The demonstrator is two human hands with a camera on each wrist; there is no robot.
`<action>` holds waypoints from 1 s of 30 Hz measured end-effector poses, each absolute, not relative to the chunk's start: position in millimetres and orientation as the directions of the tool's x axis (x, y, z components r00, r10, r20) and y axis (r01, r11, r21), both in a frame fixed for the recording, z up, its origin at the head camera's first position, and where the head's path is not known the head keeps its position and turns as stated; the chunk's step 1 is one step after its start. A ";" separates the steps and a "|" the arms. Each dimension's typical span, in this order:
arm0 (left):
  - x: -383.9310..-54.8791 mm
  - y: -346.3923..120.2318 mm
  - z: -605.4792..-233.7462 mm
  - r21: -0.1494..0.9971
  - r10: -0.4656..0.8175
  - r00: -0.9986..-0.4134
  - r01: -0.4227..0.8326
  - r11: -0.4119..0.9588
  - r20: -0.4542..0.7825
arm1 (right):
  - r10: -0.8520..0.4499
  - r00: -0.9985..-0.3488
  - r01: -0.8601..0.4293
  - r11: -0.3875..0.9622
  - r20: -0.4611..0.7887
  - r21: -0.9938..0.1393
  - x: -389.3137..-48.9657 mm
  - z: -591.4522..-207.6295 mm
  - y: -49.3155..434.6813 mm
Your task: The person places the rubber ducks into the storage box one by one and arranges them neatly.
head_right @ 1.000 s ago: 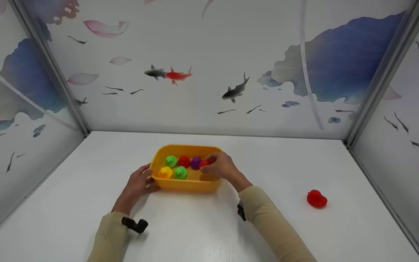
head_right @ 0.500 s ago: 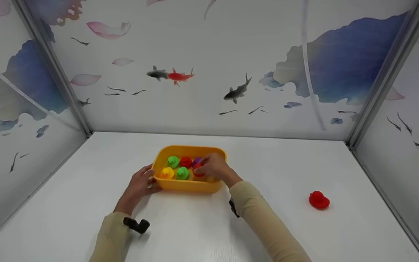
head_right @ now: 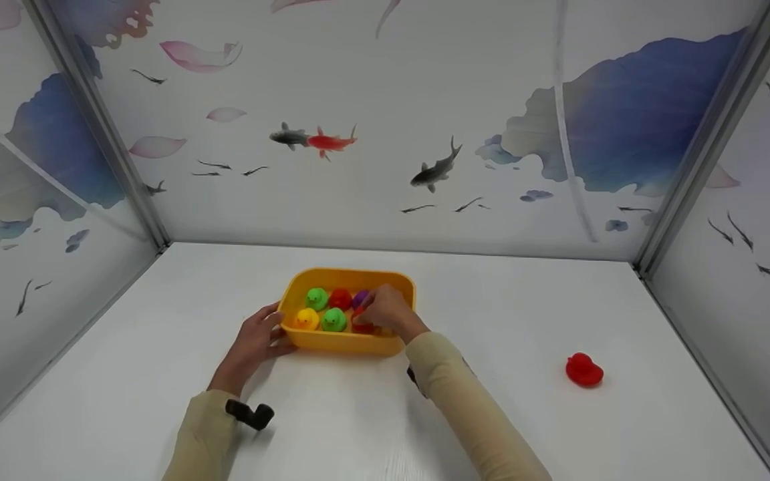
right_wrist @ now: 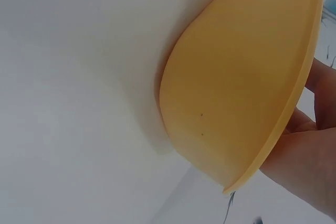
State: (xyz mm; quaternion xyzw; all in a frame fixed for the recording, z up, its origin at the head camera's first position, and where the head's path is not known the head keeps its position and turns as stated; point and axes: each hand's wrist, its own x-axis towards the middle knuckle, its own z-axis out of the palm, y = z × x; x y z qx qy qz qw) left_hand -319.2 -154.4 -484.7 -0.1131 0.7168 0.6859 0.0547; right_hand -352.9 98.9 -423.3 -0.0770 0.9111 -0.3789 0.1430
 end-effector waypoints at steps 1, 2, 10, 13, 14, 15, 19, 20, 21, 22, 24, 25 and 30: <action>-319.5 -154.5 -484.9 0.970 -0.090 -0.967 -0.241 0.035 -0.237 | -0.243 -0.948 -0.027 0.706 -0.206 -0.708 -353.6 -423.8 97.4; -319.6 -154.5 -485.1 0.969 -0.093 -0.966 -0.244 0.038 -0.239 | -0.239 -0.948 -0.023 0.710 -0.211 -0.703 -354.0 -424.3 95.9; -317.6 -154.2 -483.6 0.968 -0.096 -0.965 -0.248 0.033 -0.244 | -0.236 -0.943 0.005 0.695 -0.235 -0.719 -355.4 -434.0 87.6; -317.3 -154.2 -482.5 0.969 -0.090 -0.966 -0.244 0.031 -0.241 | -0.230 -0.942 0.025 0.679 -0.246 -0.733 -355.3 -435.3 86.1; -317.6 -154.4 -482.5 0.970 -0.088 -0.967 -0.243 0.032 -0.239 | -0.229 -0.942 0.029 0.677 -0.247 -0.736 -355.4 -435.5 86.0; -317.7 -154.4 -482.5 0.970 -0.088 -0.967 -0.242 0.031 -0.239 | -0.229 -0.941 0.031 0.675 -0.249 -0.737 -355.4 -435.4 86.1; -318.1 -153.7 -483.3 0.971 -0.083 -0.969 -0.237 0.027 -0.234 | -0.241 -0.937 0.031 0.662 -0.252 -0.749 -355.1 -434.6 90.2; -318.1 -153.5 -483.4 0.972 -0.082 -0.970 -0.233 0.025 -0.231 | -0.253 -0.937 0.015 0.663 -0.242 -0.749 -355.3 -434.2 91.8; -317.9 -153.3 -483.5 0.973 -0.082 -0.971 -0.228 0.025 -0.225 | -0.263 -0.936 0.001 0.662 -0.234 -0.750 -355.6 -433.4 93.4; -317.8 -153.3 -483.5 0.974 -0.083 -0.972 -0.225 0.025 -0.222 | -0.272 -0.936 -0.013 0.661 -0.224 -0.750 -355.9 -432.6 95.0; -317.4 -153.3 -483.5 0.975 -0.087 -0.972 -0.221 0.028 -0.217 | -0.291 -0.935 -0.043 0.663 -0.204 -0.748 -356.7 -430.2 98.4; -317.2 -153.3 -483.5 0.975 -0.089 -0.972 -0.220 0.030 -0.216 | -0.296 -0.935 -0.052 0.662 -0.197 -0.748 -357.3 -428.7 100.2; -317.0 -153.7 -483.1 0.973 -0.099 -0.970 -0.227 0.037 -0.223 | -0.303 -0.930 -0.034 0.631 -0.207 -0.775 -360.6 -417.3 109.9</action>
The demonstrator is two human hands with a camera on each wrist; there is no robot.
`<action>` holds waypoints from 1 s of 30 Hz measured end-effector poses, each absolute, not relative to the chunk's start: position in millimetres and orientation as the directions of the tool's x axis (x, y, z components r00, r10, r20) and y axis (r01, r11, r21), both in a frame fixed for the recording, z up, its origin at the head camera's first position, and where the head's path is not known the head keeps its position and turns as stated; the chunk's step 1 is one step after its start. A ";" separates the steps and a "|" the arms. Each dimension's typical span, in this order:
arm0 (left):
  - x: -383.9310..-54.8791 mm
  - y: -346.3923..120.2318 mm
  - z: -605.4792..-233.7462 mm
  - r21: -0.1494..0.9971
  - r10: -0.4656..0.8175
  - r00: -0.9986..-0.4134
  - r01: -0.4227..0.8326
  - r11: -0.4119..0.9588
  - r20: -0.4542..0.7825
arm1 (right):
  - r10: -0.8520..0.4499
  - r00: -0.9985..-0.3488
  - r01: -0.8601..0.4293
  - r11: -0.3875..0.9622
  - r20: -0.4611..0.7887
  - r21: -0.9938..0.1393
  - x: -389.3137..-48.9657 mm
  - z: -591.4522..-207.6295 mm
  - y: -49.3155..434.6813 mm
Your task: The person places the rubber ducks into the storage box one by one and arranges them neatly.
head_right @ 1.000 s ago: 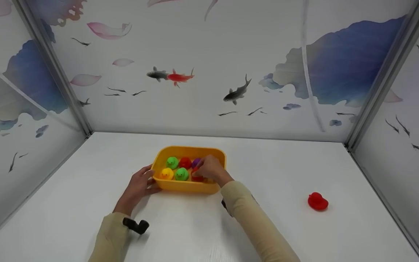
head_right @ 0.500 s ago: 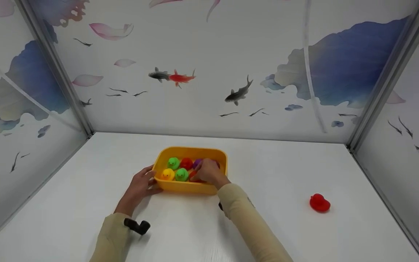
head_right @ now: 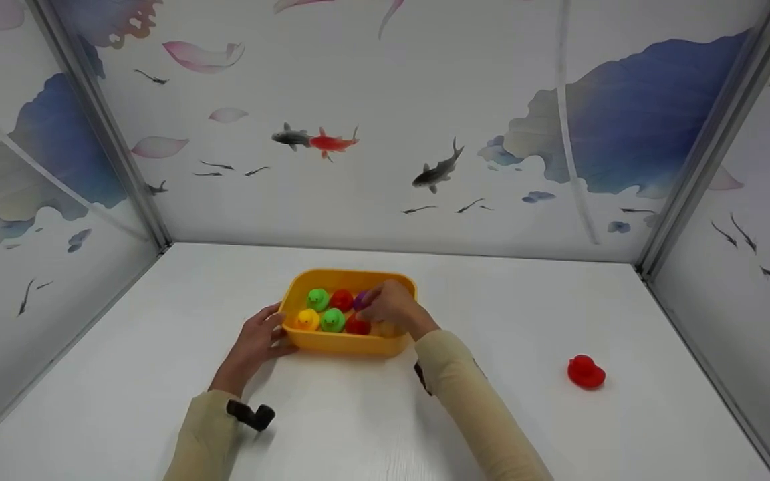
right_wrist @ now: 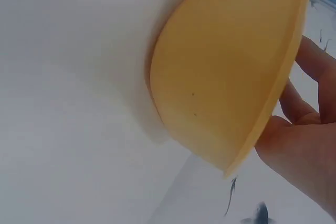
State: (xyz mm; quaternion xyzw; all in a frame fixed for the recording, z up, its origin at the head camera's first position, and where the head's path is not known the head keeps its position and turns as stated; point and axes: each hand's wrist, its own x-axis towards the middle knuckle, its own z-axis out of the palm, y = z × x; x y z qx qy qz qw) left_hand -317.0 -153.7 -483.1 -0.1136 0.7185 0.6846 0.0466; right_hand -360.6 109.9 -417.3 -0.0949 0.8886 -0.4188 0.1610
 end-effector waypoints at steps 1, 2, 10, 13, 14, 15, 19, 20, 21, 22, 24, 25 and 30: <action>-317.0 -153.6 -483.0 0.973 -0.100 -0.970 -0.228 0.036 -0.223 | -0.305 -0.929 -0.027 0.621 -0.211 -0.783 -361.3 -414.7 112.4; -317.0 -153.4 -482.8 0.973 -0.099 -0.970 -0.227 0.035 -0.223 | -0.305 -0.928 -0.020 0.612 -0.213 -0.790 -361.9 -411.7 115.0; -318.5 -151.0 -482.6 0.964 -0.104 -0.961 -0.262 0.052 -0.256 | -0.319 -0.932 -0.031 0.539 -0.170 -0.842 -352.6 -392.6 135.3; -319.2 -151.9 -484.0 0.963 -0.107 -0.960 -0.263 0.048 -0.257 | -0.324 -0.936 -0.057 0.521 -0.136 -0.852 -347.1 -389.4 143.1; -319.5 -152.4 -484.5 0.964 -0.109 -0.961 -0.262 0.048 -0.255 | -0.326 -0.937 -0.067 0.519 -0.125 -0.852 -345.5 -388.6 145.8; -319.6 -153.0 -485.0 0.965 -0.110 -0.961 -0.259 0.048 -0.252 | -0.323 -0.940 -0.076 0.518 -0.113 -0.852 -344.1 -387.9 148.5; -319.7 -154.7 -486.3 0.966 -0.109 -0.963 -0.252 0.052 -0.245 | -0.303 -0.950 -0.103 0.521 -0.071 -0.847 -337.4 -386.1 162.2; -319.7 -155.1 -486.5 0.966 -0.110 -0.963 -0.253 0.052 -0.246 | -0.301 -0.952 -0.109 0.516 -0.061 -0.849 -335.4 -385.9 166.3; -319.5 -155.2 -486.5 0.966 -0.109 -0.963 -0.254 0.052 -0.247 | -0.296 -0.954 -0.113 0.510 -0.050 -0.853 -333.1 -386.0 170.8; -319.4 -155.3 -486.3 0.965 -0.109 -0.963 -0.255 0.052 -0.249 | -0.292 -0.956 -0.118 0.507 -0.042 -0.854 -330.7 -386.2 175.7; -319.2 -155.1 -486.0 0.964 -0.109 -0.961 -0.261 0.049 -0.254 | -0.282 -0.959 -0.126 0.510 -0.026 -0.851 -325.4 -387.1 186.4; -319.1 -154.9 -485.7 0.964 -0.107 -0.961 -0.262 0.048 -0.256 | -0.275 -0.961 -0.130 0.512 -0.019 -0.849 -322.4 -387.4 192.1; -319.3 -153.0 -484.2 0.966 -0.103 -0.963 -0.253 0.047 -0.247 | -0.236 -0.972 -0.139 0.552 0.006 -0.822 -306.7 -388.8 221.4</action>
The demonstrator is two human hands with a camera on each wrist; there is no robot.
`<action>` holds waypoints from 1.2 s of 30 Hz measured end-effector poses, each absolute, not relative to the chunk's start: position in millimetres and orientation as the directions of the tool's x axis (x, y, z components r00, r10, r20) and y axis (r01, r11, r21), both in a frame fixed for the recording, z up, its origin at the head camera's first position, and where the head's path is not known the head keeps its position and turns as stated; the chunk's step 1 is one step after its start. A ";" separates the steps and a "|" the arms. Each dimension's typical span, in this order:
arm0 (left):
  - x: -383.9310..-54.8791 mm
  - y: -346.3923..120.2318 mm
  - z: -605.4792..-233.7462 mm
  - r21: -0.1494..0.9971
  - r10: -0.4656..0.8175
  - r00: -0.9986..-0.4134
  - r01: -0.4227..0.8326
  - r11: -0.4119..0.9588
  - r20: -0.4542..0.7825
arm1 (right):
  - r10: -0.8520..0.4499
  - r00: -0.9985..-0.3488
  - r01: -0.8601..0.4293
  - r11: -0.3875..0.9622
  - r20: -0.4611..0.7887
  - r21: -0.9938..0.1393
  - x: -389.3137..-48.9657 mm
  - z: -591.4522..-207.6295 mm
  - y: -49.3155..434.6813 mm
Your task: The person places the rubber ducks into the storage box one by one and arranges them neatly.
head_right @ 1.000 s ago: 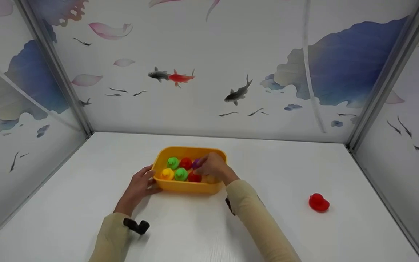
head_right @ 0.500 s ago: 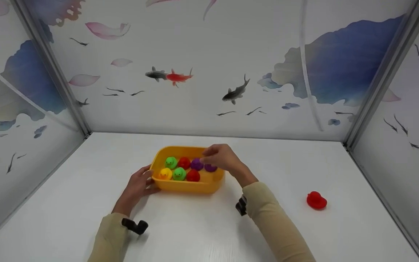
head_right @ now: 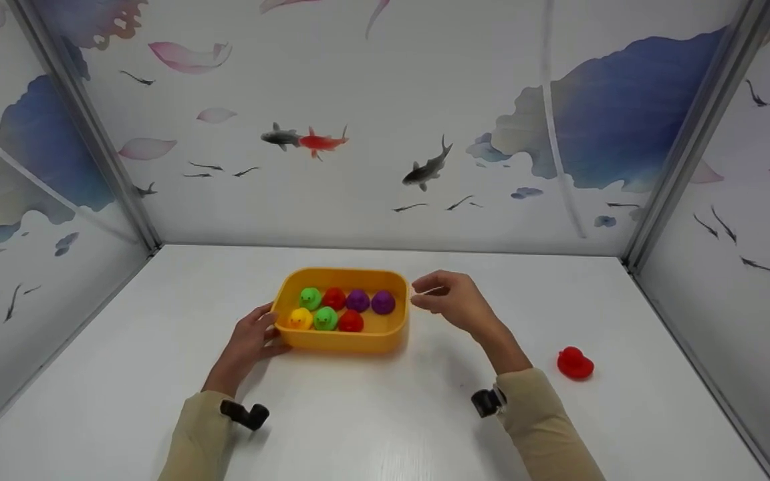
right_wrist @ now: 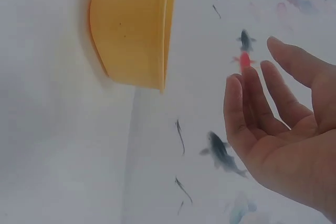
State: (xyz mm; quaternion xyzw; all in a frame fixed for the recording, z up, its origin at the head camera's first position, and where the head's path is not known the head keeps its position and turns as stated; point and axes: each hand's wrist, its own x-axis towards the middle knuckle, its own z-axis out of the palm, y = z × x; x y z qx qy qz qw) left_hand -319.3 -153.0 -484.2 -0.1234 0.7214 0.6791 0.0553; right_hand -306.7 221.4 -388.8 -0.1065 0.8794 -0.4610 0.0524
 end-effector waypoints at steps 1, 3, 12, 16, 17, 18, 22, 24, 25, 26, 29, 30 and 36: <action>-319.2 -153.3 -483.7 0.967 -0.103 -0.964 -0.250 0.047 -0.244 | -0.233 -0.972 -0.143 0.555 0.012 -0.819 -303.8 -389.0 226.4; -319.4 -153.5 -483.3 0.967 -0.103 -0.965 -0.248 0.050 -0.242 | -0.230 -0.973 -0.151 0.555 0.023 -0.818 -297.6 -390.0 236.5; -321.1 -155.4 -481.3 0.967 -0.110 -0.963 -0.251 0.042 -0.245 | -0.218 -0.970 -0.209 0.511 0.110 -0.834 -283.6 -398.1 282.9; -321.5 -155.3 -482.4 0.966 -0.112 -0.962 -0.256 0.045 -0.249 | -0.220 -0.967 -0.225 0.508 0.128 -0.832 -281.7 -400.2 300.2; -321.2 -155.2 -482.8 0.964 -0.110 -0.961 -0.261 0.046 -0.255 | -0.220 -0.967 -0.228 0.515 0.130 -0.827 -280.8 -401.2 305.0; -321.0 -155.0 -483.4 0.964 -0.107 -0.961 -0.263 0.049 -0.257 | -0.216 -0.968 -0.228 0.523 0.132 -0.821 -280.1 -402.2 309.9; -319.7 -154.9 -483.9 0.968 -0.099 -0.965 -0.248 0.045 -0.243 | -0.182 -0.975 -0.212 0.559 0.131 -0.801 -277.4 -405.8 333.5; -319.3 -154.7 -483.6 0.970 -0.098 -0.968 -0.237 0.046 -0.232 | -0.151 -0.981 -0.188 0.583 0.123 -0.790 -275.3 -406.9 347.1; -319.2 -154.7 -483.1 0.971 -0.100 -0.968 -0.236 0.044 -0.230 | -0.139 -0.983 -0.178 0.594 0.118 -0.785 -274.4 -407.5 354.1; -319.0 -154.6 -482.7 0.972 -0.101 -0.969 -0.232 0.046 -0.227 | -0.128 -0.985 -0.170 0.603 0.115 -0.779 -273.8 -408.4 361.3; -318.8 -154.2 -481.4 0.969 -0.109 -0.966 -0.243 0.049 -0.236 | -0.089 -0.990 -0.143 0.634 0.112 -0.760 -272.0 -412.5 380.8; -318.5 -154.0 -481.2 0.969 -0.110 -0.966 -0.243 0.053 -0.236 | -0.078 -0.991 -0.135 0.636 0.111 -0.760 -271.8 -414.7 387.2; -317.5 -153.3 -483.2 0.962 -0.114 -0.960 -0.264 0.063 -0.256 | -0.028 -0.999 -0.045 0.605 0.036 -0.795 -267.7 -432.9 422.6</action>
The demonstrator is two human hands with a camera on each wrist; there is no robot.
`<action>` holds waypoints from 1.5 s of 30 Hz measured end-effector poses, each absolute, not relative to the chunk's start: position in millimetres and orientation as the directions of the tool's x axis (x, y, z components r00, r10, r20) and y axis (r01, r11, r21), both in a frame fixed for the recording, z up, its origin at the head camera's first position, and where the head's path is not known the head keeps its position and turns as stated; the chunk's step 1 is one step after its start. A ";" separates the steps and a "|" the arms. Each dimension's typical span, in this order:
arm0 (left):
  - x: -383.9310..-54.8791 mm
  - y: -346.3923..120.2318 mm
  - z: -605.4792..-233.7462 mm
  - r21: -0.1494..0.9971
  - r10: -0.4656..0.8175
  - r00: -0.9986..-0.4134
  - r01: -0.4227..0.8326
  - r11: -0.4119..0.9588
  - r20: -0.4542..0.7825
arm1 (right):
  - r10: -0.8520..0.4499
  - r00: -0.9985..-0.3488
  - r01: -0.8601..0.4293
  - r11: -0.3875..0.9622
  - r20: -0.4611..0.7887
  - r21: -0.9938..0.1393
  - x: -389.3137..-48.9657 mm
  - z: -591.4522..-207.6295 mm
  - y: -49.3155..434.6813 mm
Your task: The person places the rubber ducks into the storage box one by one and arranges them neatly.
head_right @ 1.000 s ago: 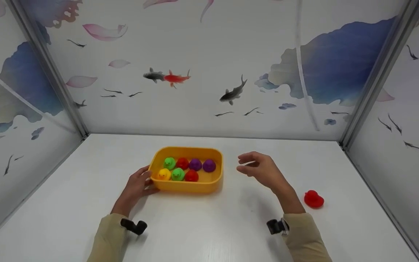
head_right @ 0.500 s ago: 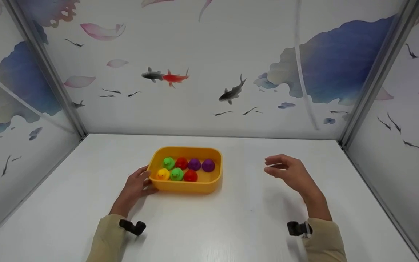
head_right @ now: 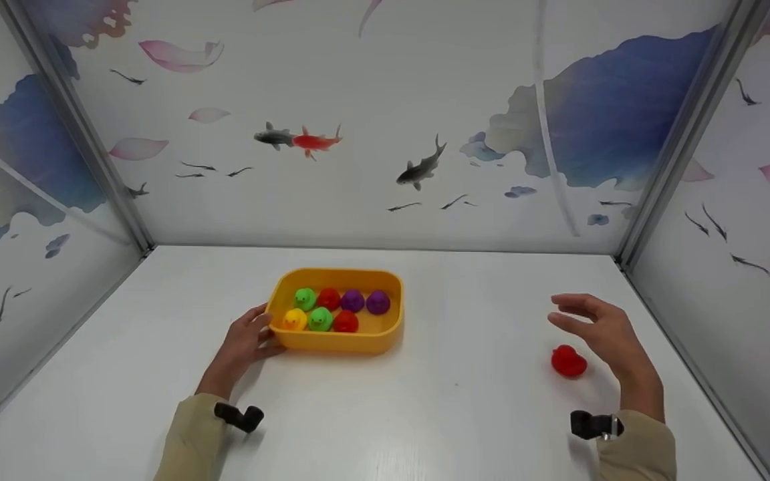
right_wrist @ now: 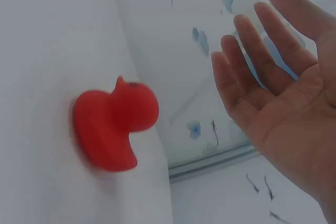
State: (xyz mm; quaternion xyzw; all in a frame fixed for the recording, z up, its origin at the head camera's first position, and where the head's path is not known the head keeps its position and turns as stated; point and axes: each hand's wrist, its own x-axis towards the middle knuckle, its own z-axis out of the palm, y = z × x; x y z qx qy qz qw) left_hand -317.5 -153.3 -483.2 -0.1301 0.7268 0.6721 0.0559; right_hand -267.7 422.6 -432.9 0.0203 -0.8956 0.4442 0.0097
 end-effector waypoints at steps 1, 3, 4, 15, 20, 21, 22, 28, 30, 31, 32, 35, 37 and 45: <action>-317.7 -153.6 -483.4 0.961 -0.117 -0.958 -0.271 0.061 -0.262 | -0.025 -1.000 -0.028 0.597 0.016 -0.802 -267.1 -436.1 427.2; -317.8 -154.0 -484.2 0.959 -0.115 -0.957 -0.275 0.061 -0.267 | -0.017 -1.000 0.004 0.588 -0.017 -0.809 -265.5 -442.7 434.7; -317.7 -154.2 -484.4 0.960 -0.115 -0.957 -0.274 0.062 -0.266 | -0.015 -0.999 0.021 0.586 -0.037 -0.810 -265.0 -445.8 437.4; -319.5 -154.4 -484.1 0.965 -0.101 -0.963 -0.257 0.057 -0.251 | -0.077 -0.979 0.098 0.637 -0.190 -0.764 -264.6 -473.0 451.8; -319.0 -153.7 -484.7 0.965 -0.109 -0.962 -0.257 0.059 -0.250 | -0.078 -0.962 0.159 0.616 -0.261 -0.772 -266.5 -481.3 454.7; -319.1 -153.7 -484.9 0.964 -0.109 -0.962 -0.258 0.062 -0.250 | -0.075 -0.960 0.170 0.613 -0.270 -0.772 -266.6 -482.0 455.4; -319.4 -153.9 -485.3 0.963 -0.110 -0.961 -0.261 0.062 -0.253 | -0.072 -0.958 0.178 0.609 -0.278 -0.773 -266.5 -482.5 455.9; -320.0 -154.1 -485.6 0.961 -0.119 -0.958 -0.269 0.057 -0.261 | -0.064 -0.959 0.177 0.627 -0.277 -0.758 -265.7 -481.5 454.7; -320.0 -153.7 -485.4 0.961 -0.118 -0.958 -0.270 0.058 -0.262 | -0.063 -0.959 0.177 0.632 -0.277 -0.755 -265.0 -480.7 453.3; -320.0 -153.8 -485.6 0.961 -0.118 -0.958 -0.270 0.058 -0.262 | -0.060 -0.959 0.178 0.633 -0.277 -0.753 -265.0 -480.4 452.6; -320.0 -153.9 -485.6 0.961 -0.118 -0.958 -0.270 0.059 -0.262 | -0.059 -0.959 0.178 0.635 -0.277 -0.752 -265.0 -480.4 452.2; -320.2 -154.6 -486.0 0.961 -0.116 -0.958 -0.272 0.060 -0.263 | -0.050 -0.958 0.187 0.641 -0.284 -0.744 -265.7 -480.4 451.4; -320.2 -154.5 -485.7 0.961 -0.116 -0.957 -0.272 0.056 -0.265 | -0.044 -0.958 0.189 0.647 -0.283 -0.739 -266.9 -480.4 451.3; -321.0 -153.5 -485.0 0.961 -0.114 -0.958 -0.270 0.056 -0.262 | -0.019 -0.960 0.198 0.662 -0.281 -0.723 -270.8 -478.1 449.1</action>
